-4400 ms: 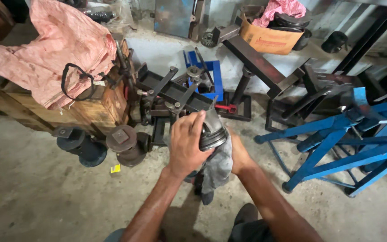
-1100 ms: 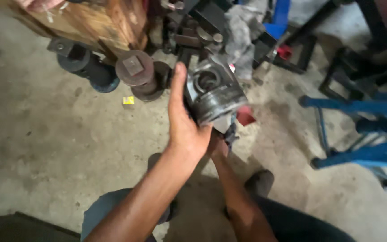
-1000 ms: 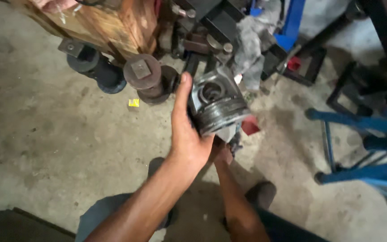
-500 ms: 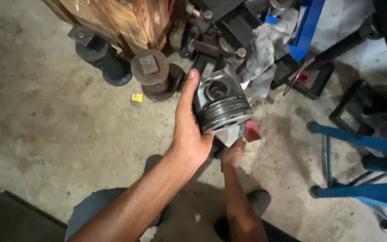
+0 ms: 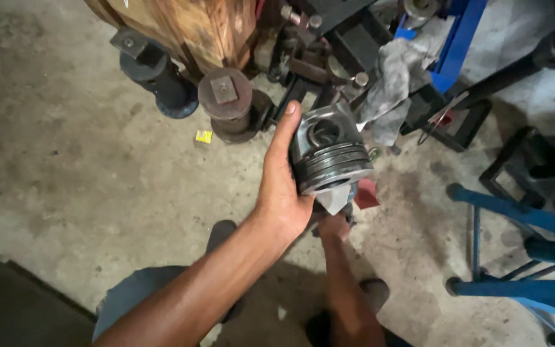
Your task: The person cleans a metal piston by wiping it with a cloth, scraping residue from the rings with a metal scraper, and scrubbing the internal surfaces with a small brush.
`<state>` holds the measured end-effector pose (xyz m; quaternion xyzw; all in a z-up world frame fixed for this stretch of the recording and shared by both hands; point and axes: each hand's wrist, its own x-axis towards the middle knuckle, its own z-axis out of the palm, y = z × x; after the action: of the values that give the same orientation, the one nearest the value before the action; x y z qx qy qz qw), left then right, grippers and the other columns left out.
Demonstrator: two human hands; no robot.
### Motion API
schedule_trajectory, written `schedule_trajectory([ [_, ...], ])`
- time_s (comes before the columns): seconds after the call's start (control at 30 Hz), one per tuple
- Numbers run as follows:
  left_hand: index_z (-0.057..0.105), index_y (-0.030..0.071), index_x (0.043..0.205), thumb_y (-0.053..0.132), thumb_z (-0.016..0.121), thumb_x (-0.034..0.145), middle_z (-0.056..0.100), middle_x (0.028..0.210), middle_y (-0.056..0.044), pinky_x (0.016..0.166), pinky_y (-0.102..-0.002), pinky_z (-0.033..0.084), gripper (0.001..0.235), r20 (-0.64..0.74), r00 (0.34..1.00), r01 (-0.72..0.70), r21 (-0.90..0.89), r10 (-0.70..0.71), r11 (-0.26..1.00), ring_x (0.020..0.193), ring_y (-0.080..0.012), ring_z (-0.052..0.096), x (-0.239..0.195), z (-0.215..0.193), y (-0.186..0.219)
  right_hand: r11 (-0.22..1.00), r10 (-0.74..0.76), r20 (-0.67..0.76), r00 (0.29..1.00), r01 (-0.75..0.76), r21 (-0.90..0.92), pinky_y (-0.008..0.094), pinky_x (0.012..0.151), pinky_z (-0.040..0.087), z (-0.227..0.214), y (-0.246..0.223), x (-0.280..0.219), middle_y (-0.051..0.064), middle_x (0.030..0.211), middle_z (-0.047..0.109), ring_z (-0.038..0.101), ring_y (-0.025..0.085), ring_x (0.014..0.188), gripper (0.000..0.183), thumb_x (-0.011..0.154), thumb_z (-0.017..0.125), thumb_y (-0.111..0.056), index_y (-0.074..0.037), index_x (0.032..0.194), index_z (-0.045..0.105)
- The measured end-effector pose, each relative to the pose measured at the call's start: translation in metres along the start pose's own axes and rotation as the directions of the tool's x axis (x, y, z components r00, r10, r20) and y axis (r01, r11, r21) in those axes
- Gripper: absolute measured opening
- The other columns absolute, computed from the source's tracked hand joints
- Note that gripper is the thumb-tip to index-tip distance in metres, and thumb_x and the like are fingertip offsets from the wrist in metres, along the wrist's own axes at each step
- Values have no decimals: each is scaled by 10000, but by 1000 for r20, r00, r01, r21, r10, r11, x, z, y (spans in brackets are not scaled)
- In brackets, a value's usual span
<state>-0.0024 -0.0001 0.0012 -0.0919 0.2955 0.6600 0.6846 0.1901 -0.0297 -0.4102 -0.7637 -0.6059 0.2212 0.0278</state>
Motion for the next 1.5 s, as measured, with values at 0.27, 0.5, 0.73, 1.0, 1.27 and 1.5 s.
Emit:
schedule_trajectory([
  [0.27, 721, 160, 1104, 483, 759, 846, 748, 1048, 5, 909, -371, 565, 414, 58, 998, -32, -6, 33, 999, 949, -170, 712, 10, -2, -4, 651, 263, 97, 960, -251, 717, 505, 556, 551, -44, 21, -14, 90, 1064, 785, 681, 352, 626, 575, 774, 466, -17, -213, 1258, 708],
  [0.5, 708, 153, 1160, 492, 767, 833, 734, 1099, -18, 934, -406, 558, 475, 218, 976, -15, 0, 15, 1000, 1002, -215, 704, -1, 20, -13, 713, 105, 40, 994, -103, 694, 407, 536, 585, -143, -3, -51, 199, 927, 768, 734, 248, 612, 364, 864, 560, -57, -121, 1199, 683],
  [0.73, 684, 145, 1144, 497, 751, 830, 722, 1097, -43, 909, -446, 571, 477, 430, 903, 1, 49, -22, 999, 1014, -249, 698, -39, 60, -6, 564, -267, 16, 964, 142, 814, 395, 751, 645, -326, -35, -125, 206, 1072, 765, 760, 259, 891, 394, 903, 602, -86, -19, 1272, 723],
  [1.0, 627, 84, 1150, 478, 789, 870, 687, 1001, -74, 810, -441, 594, 510, 525, 762, -610, 387, 378, 691, 857, -238, 701, -39, 144, -10, -102, -133, -555, 821, 546, 832, 316, 750, 595, -477, -86, -200, 141, 1264, 713, 719, 203, 1055, 308, 1020, 616, -114, 26, 1294, 633],
  [1.27, 682, 129, 1186, 518, 722, 893, 722, 1129, -64, 959, -452, 572, 489, 595, 798, -98, -27, 94, 995, 1020, -256, 712, -78, 93, -48, 30, 5, -654, 757, 653, 757, 256, 595, 446, -475, -107, -165, 67, 948, 632, 547, 110, 730, 199, 1021, 732, -135, 21, 1145, 734],
  [1.5, 681, 156, 1228, 553, 688, 891, 721, 1201, -43, 984, -448, 547, 520, 533, 829, -120, -131, 172, 984, 1101, -247, 690, -58, 103, -62, -59, 59, -623, 780, 626, 778, 243, 621, 439, -462, -106, -117, 21, 874, 636, 547, 85, 719, 124, 1033, 716, -114, 2, 1051, 677],
])
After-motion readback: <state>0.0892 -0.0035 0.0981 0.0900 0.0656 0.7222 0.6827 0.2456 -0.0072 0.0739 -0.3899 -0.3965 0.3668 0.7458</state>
